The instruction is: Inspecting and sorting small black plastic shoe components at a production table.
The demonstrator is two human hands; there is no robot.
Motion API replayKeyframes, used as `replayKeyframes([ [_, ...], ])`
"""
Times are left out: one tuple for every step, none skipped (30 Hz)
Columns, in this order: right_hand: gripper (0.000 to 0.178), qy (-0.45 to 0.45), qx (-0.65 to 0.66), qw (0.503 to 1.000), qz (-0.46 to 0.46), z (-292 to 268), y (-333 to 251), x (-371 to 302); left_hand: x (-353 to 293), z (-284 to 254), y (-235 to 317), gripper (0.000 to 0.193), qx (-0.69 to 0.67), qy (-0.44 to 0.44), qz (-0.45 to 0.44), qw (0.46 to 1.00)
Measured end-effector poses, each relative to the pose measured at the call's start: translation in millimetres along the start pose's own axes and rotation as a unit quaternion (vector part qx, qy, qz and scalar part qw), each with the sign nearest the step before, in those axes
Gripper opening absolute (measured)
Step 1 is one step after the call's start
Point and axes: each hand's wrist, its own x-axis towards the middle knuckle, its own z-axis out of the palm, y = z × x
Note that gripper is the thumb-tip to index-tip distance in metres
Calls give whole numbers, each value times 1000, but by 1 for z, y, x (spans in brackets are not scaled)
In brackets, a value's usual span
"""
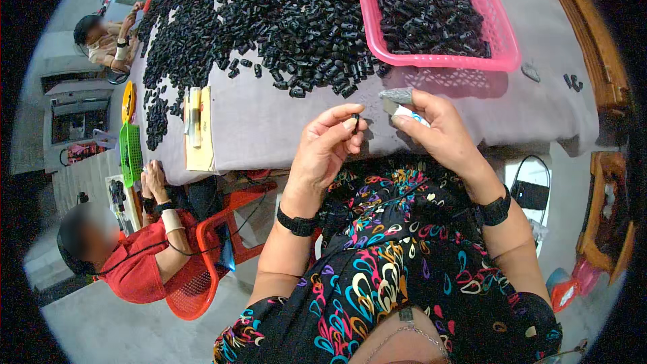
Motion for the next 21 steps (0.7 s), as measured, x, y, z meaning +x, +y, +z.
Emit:
replayKeyframes([
  [26, -3, -5, 1000, -3, 0, 0, 0, -1, 0, 0, 27, -5, 8, 5, 1000],
  [26, -6, -10, 1000, -7, 0, 0, 0, -1, -1, -1, 27, -5, 9, 4, 1000],
  [26, -5, -10, 1000, -6, 0, 1, 0, 0, -3, -2, 26, -17, 12, 5, 1000],
  [26, -3, -9, 1000, -10, 0, 3, 0, 1, -4, -3, 25, -29, 16, 6, 999],
  [26, -1, -8, 1000, -14, 0, 4, 0, 1, -3, -4, 25, -29, 15, 5, 999],
  [26, -2, -7, 1000, -14, 0, 3, 1, 1, -3, -4, 25, -30, 22, 7, 999],
  [26, -5, -9, 1000, -6, 0, 1, 0, 1, -2, -4, 24, -30, 28, 8, 999],
  [25, -8, -10, 1000, 3, 1, -1, 0, 1, -2, -4, 24, -31, 29, 9, 999],
  [25, -7, -10, 1000, 3, 1, 0, 0, 1, -1, -4, 23, -19, 29, 16, 999],
  [25, -8, -14, 1000, 2, 0, 0, 0, 1, -1, -5, 23, -8, 28, 23, 999],
  [24, -8, -18, 1000, 1, 0, 1, 1, 1, -1, -5, 23, -8, 28, 22, 999],
  [24, -8, -18, 1000, 1, 1, 2, 1, 1, -1, -6, 23, 2, 30, 26, 999],
  [24, -3, -23, 1000, -9, 1, 2, 1, 1, -2, -6, 22, 11, 33, 30, 999],
  [24, 1, -28, 999, -19, 2, 3, 1, 1, -2, -7, 22, 11, 33, 30, 999],
  [24, 2, -29, 999, -19, 1, 5, 1, 2, -3, -7, 22, -6, 24, 28, 999],
  [24, 3, -26, 999, -20, 1, 6, 1, 2, -4, -7, 21, -23, 15, 25, 999],
  [24, 4, -23, 999, -22, 1, 7, 1, 2, -3, -6, 21, -23, 15, 25, 999],
  [24, 3, -23, 999, -22, 1, 6, 1, 1, -2, -6, 20, -26, 17, 22, 999],
  [24, 2, -19, 1000, -13, 1, 4, 1, 1, -2, -5, 20, -30, 19, 20, 999],
  [25, 1, -14, 1000, -3, 2, 3, 1, 0, -3, -5, 20, -30, 20, 20, 999],
  [25, 1, -14, 1000, -3, 2, 4, 0, 0, -5, -6, 20, -39, 16, 18, 999],
])
